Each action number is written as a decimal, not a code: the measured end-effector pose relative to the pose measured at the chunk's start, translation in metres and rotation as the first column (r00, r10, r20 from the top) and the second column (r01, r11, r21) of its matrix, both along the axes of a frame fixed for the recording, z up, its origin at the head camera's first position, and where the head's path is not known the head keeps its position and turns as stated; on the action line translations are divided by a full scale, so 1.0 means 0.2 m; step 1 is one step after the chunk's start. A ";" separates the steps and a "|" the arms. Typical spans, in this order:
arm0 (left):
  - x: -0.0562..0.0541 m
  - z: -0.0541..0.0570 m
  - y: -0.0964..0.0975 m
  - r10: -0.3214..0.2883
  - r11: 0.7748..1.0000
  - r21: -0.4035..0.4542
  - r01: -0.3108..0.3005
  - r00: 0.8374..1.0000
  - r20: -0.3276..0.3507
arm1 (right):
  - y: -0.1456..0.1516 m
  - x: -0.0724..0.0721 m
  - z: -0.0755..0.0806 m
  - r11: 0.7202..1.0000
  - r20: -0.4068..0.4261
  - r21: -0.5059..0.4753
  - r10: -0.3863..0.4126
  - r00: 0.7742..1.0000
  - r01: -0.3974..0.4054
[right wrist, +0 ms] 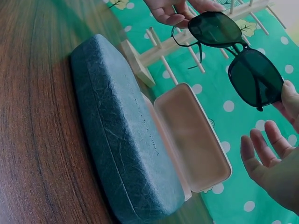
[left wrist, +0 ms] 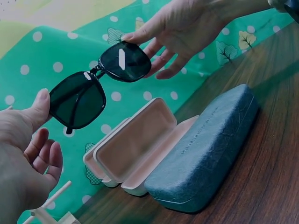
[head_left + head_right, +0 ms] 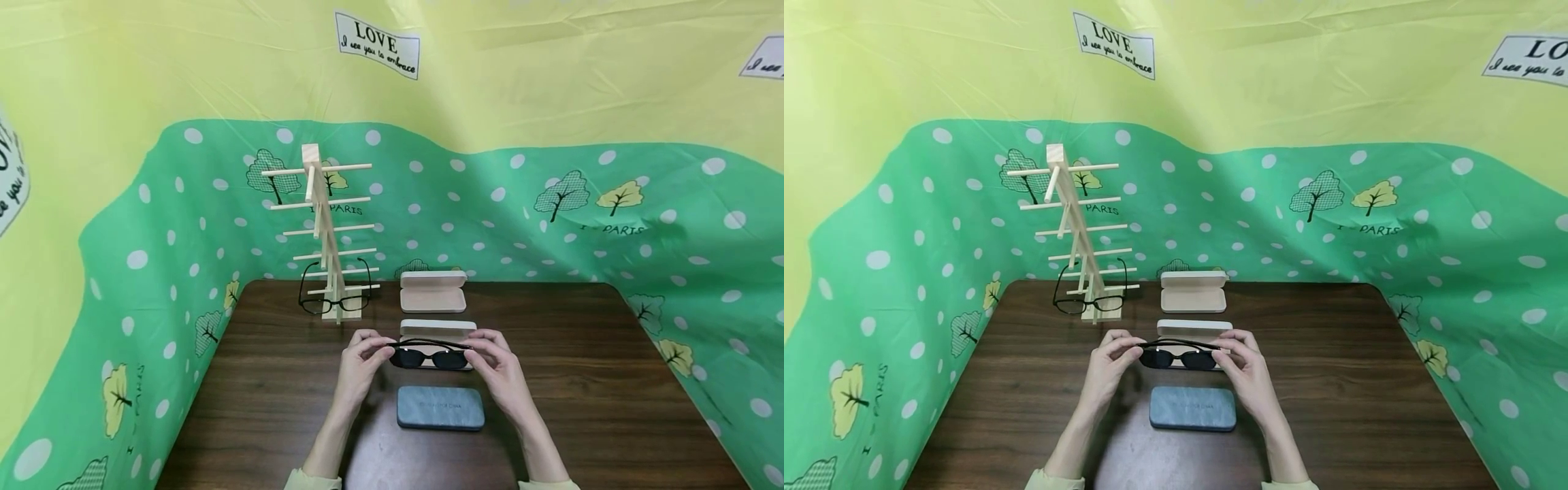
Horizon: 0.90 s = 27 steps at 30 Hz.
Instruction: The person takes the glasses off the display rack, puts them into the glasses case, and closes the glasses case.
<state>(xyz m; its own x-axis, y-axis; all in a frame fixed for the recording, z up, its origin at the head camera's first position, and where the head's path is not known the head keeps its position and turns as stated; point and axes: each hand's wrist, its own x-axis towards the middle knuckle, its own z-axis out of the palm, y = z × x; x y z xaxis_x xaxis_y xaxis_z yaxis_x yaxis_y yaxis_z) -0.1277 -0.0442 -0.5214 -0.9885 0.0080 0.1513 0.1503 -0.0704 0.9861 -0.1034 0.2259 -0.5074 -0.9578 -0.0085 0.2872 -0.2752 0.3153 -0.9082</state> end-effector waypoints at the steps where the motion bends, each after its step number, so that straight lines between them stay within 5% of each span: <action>1: 0.00 0.00 0.00 0.004 1.000 0.003 -0.004 1.000 0.007 | 0.00 0.00 0.00 1.000 0.007 0.009 -0.007 1.000 0.007; 10: -0.03 -0.05 0.02 0.010 0.996 -0.084 -0.005 0.999 0.052 | 0.02 0.01 0.01 0.995 0.104 0.092 -0.053 0.993 0.043; 27: -0.15 -0.12 0.07 -0.013 0.957 -0.288 0.041 0.995 0.100 | 0.09 -0.08 -0.02 0.980 0.289 0.191 -0.115 0.950 0.060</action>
<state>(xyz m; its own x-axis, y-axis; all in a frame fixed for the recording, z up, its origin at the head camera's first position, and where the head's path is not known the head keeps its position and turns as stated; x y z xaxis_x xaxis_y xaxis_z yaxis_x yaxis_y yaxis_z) -0.1572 -0.0306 -0.5445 -0.9970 0.0639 0.0427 0.0556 0.2169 0.9746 -0.1188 0.2444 -0.5106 -0.9985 0.0544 -0.0093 0.0348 0.4899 -0.8711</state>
